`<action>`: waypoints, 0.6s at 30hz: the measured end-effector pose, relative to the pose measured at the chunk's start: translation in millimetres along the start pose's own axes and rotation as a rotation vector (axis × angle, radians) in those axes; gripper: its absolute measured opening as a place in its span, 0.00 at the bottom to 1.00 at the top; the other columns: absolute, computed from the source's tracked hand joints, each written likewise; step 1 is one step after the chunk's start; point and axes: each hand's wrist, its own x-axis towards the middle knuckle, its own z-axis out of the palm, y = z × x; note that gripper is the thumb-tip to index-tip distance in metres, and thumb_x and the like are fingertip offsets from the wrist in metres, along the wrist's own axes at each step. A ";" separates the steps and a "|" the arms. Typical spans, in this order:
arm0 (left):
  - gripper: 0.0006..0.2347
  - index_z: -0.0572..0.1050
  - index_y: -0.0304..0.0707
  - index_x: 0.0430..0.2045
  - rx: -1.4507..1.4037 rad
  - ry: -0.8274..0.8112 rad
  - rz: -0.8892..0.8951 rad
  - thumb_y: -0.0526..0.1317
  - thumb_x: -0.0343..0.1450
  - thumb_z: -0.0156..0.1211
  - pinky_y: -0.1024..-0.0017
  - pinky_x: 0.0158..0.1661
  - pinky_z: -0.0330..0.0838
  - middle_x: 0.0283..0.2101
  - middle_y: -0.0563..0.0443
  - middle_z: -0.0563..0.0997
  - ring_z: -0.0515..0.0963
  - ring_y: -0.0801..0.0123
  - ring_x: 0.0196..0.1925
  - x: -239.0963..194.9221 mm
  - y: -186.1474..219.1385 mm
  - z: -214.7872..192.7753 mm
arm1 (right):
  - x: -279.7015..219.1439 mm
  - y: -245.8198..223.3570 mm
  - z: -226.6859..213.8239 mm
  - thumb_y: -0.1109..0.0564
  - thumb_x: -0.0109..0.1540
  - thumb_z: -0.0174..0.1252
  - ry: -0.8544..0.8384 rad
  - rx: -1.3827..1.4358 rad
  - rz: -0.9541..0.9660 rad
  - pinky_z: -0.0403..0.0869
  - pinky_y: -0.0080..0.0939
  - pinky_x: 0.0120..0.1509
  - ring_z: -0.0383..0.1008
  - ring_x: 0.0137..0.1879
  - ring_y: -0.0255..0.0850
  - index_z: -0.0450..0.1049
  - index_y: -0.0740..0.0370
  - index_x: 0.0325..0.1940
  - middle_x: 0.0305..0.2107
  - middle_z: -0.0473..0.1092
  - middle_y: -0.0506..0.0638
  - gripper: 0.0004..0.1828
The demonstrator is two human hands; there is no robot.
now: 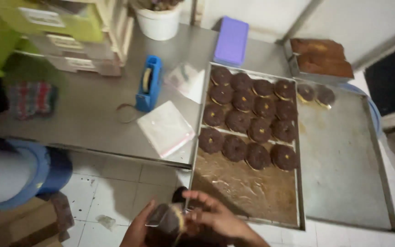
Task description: The person places individual chocolate-covered donuts into plastic bags, folds the bags, and uses a tape dispenser to seal them.
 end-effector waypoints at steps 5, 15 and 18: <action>0.24 0.73 0.10 0.47 -0.198 0.135 0.445 0.47 0.78 0.49 0.46 0.55 0.68 0.46 0.17 0.77 0.76 0.32 0.48 46.9 -8.4 -70.8 | 14.4 -0.9 18.1 0.64 0.66 0.56 0.098 0.107 0.041 0.79 0.44 0.37 0.78 0.32 0.49 0.67 0.65 0.62 0.36 0.75 0.64 0.19; 0.18 0.80 0.29 0.48 -0.005 0.275 0.558 0.46 0.71 0.65 0.50 0.53 0.72 0.46 0.27 0.81 0.79 0.42 0.49 216.2 174.3 -217.1 | 226.2 -116.8 18.7 0.47 0.63 0.51 0.646 -0.430 -0.313 0.68 0.37 0.43 0.69 0.41 0.36 0.74 0.56 0.56 0.37 0.69 0.45 0.20; 0.21 0.80 0.30 0.48 -0.026 0.280 0.435 0.50 0.69 0.65 0.47 0.48 0.75 0.48 0.31 0.82 0.81 0.39 0.46 133.3 229.4 -131.4 | 315.9 -144.3 2.3 0.37 0.63 0.51 0.756 -0.550 -0.218 0.68 0.42 0.64 0.73 0.60 0.41 0.76 0.63 0.58 0.53 0.76 0.51 0.31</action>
